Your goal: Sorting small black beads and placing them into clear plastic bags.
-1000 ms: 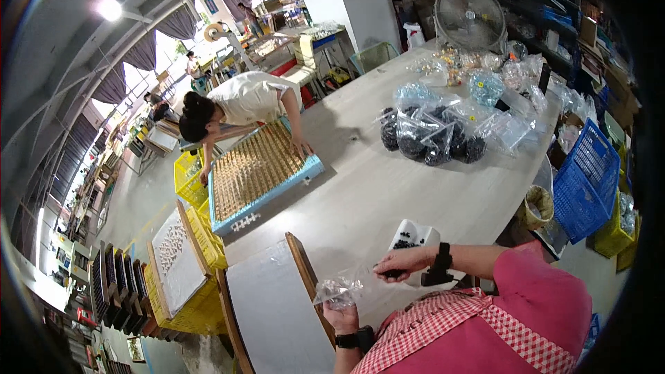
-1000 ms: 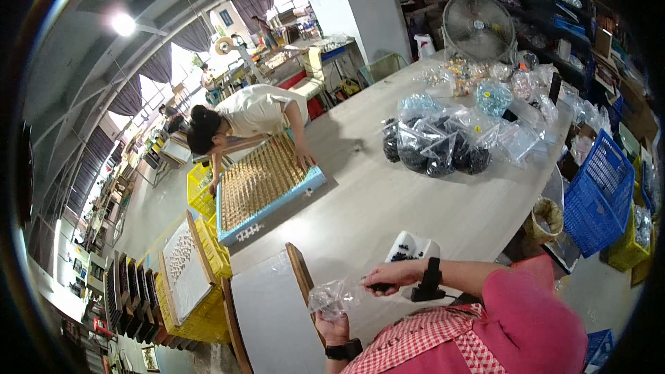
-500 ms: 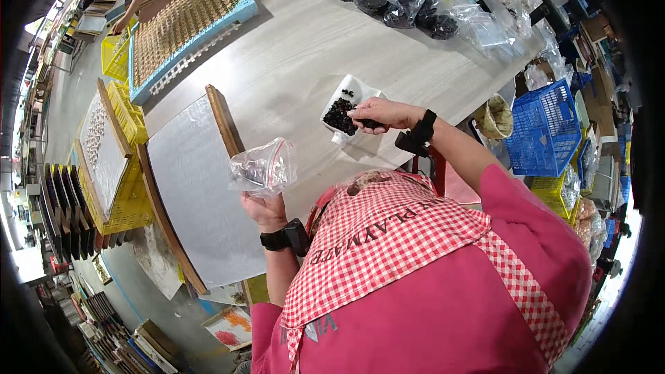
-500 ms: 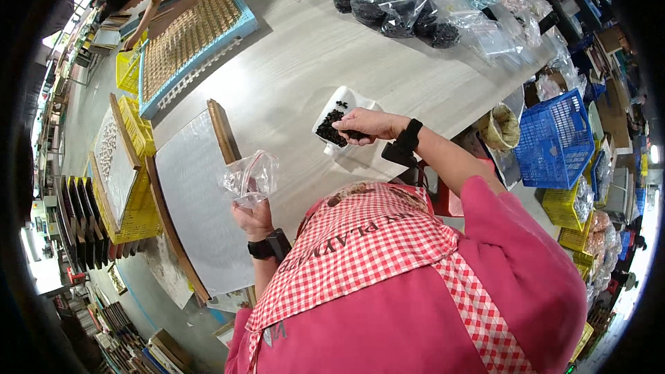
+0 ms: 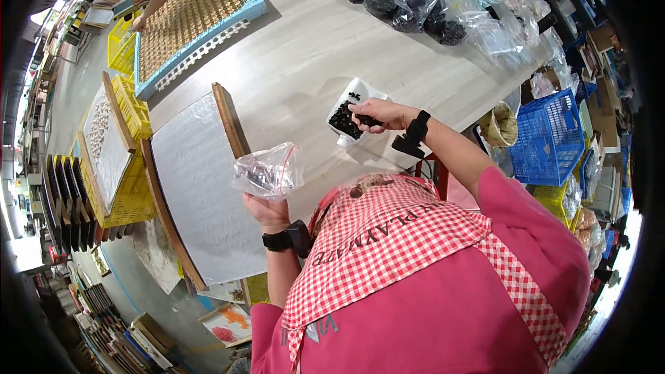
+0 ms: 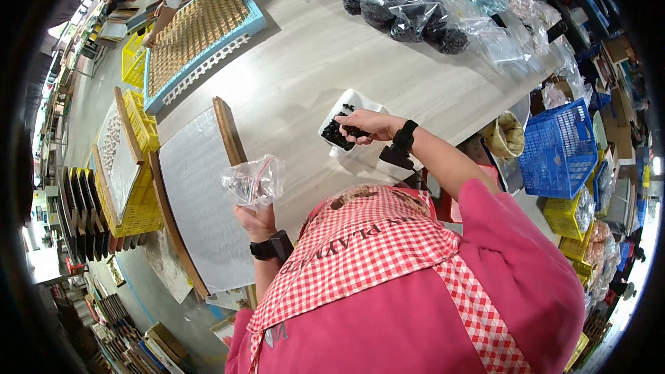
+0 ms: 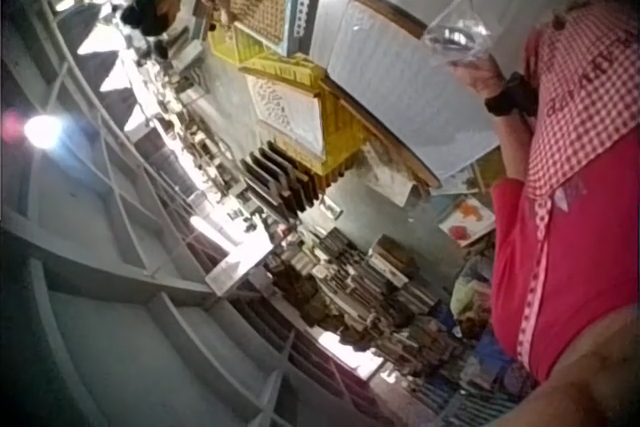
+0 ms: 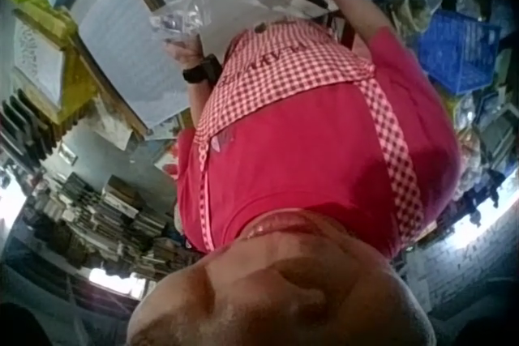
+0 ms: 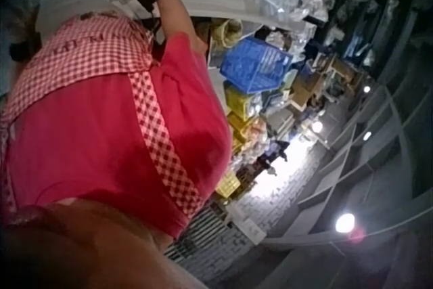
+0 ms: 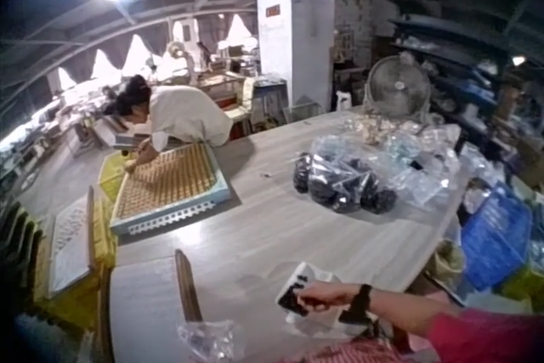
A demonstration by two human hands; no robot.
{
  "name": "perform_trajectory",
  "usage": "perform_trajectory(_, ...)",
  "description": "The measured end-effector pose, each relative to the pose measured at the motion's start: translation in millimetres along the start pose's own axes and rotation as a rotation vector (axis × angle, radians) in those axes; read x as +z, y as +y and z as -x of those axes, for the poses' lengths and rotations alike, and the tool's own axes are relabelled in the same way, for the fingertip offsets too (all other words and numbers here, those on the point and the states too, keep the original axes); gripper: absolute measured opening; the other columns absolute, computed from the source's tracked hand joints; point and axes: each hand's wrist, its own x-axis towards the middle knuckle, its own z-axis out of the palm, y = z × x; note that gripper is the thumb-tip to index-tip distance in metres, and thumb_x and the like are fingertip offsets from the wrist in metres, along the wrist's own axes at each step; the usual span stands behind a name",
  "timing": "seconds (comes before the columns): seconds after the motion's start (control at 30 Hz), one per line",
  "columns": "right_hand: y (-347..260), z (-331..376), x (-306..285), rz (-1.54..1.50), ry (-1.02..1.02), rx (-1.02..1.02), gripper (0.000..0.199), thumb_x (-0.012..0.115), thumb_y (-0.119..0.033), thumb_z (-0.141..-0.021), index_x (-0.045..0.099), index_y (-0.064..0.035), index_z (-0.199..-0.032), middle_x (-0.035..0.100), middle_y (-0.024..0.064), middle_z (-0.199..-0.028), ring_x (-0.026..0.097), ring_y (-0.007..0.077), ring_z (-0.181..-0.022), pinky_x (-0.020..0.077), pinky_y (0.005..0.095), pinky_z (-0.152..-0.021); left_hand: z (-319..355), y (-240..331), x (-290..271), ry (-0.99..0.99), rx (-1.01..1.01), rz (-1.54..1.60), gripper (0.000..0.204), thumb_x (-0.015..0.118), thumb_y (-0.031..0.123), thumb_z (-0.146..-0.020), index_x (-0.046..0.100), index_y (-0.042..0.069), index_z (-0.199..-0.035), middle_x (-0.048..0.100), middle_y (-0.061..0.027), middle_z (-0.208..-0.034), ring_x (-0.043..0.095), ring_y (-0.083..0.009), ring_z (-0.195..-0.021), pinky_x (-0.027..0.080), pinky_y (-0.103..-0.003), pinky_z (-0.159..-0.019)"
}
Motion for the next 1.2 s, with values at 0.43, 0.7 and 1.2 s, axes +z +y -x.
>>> perform_trajectory(0.43, 3, 3, -7, -0.307, -0.036, -0.12, 0.034, 0.047, -0.031, -0.097, 0.059, -0.0018, -0.108, 0.054, -0.0012, -0.07, 0.044, 0.0036, -0.046, 0.0306, 0.0139, -0.035, 0, -5, 14, -0.022, -0.007, 0.052, 0.034, 0.036, 0.018, -0.096, 0.054, -0.002, -0.117, 0.059, -0.0154, -0.117, 0.057, -0.0292, -0.106, 0.046, -0.044, -0.095)
perform_trajectory(0.7, 3, 0, -3, -0.288, 0.032, -0.108, 0.029, 0.055, -0.029, -0.094, 0.061, -0.0033, -0.107, 0.053, -0.0042, -0.067, 0.04, -0.0005, -0.043, 0.0285, 0.0133, -0.036, -2, -3, 4, 0.064, 0.003, -0.014, 0.036, 0.037, 0.028, -0.097, 0.058, 0.004, -0.114, 0.062, -0.011, -0.113, 0.059, -0.0288, -0.103, 0.046, -0.047, -0.093)
perform_trajectory(1.2, 3, -4, 0, -0.128, 0.077, -0.153, 0.034, 0.051, -0.031, -0.096, 0.058, -0.0022, -0.114, 0.051, -0.0046, -0.062, 0.041, 0.0021, -0.043, 0.03, 0.015, -0.036, -2, -3, 5, 0.093, 0.005, -0.024, 0.036, 0.037, 0.028, -0.097, 0.058, 0.004, -0.112, 0.062, -0.0105, -0.112, 0.06, -0.0281, -0.102, 0.047, -0.047, -0.091)
